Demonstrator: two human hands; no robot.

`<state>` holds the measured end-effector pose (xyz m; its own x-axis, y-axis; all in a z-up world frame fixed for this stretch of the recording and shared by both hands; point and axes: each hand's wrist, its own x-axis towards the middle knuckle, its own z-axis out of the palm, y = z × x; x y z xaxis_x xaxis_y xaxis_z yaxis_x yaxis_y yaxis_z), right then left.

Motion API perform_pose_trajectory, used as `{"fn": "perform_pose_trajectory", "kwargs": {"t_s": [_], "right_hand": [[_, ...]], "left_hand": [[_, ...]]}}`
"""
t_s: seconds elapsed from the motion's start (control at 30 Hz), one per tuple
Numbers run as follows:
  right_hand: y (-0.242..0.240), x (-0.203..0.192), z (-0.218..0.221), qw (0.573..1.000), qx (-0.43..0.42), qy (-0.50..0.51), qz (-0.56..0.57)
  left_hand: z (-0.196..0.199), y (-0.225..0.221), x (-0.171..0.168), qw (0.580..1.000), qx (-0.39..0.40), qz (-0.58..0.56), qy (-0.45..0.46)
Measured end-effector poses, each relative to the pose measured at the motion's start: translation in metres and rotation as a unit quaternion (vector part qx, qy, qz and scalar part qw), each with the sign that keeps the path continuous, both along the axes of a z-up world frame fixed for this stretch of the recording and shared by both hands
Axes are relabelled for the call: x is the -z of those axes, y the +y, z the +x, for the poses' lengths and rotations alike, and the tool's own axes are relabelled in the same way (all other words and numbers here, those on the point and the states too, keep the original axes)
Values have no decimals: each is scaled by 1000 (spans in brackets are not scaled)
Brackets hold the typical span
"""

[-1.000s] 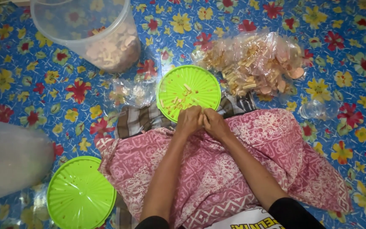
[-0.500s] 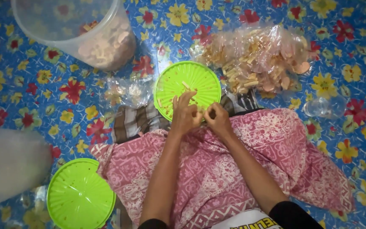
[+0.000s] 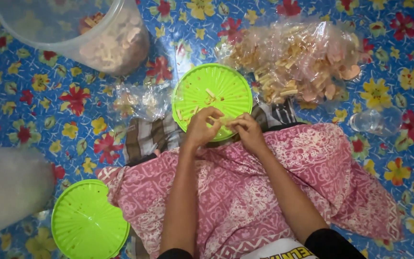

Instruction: Picking small snack items from a bag and sorting them on a green plastic container lid.

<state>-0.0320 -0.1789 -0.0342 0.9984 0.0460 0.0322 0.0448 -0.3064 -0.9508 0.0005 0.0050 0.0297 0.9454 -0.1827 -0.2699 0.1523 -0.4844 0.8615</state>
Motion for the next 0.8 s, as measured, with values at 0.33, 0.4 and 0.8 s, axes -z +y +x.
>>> {"fn": "perform_pose_trajectory", "kwargs": {"t_s": [0.33,0.4,0.8], "right_hand": [[8,-24,3,945,33,242,220],[6,-11,3,943,39,238,229],[3,-2,-4,971,35,179,156]], "left_hand": [[-2,3,-18,985,-119,-117,-37],[1,1,-9,976,-159,-113,-95],[-13,-6,21,989,-35,-133,-61]]}}
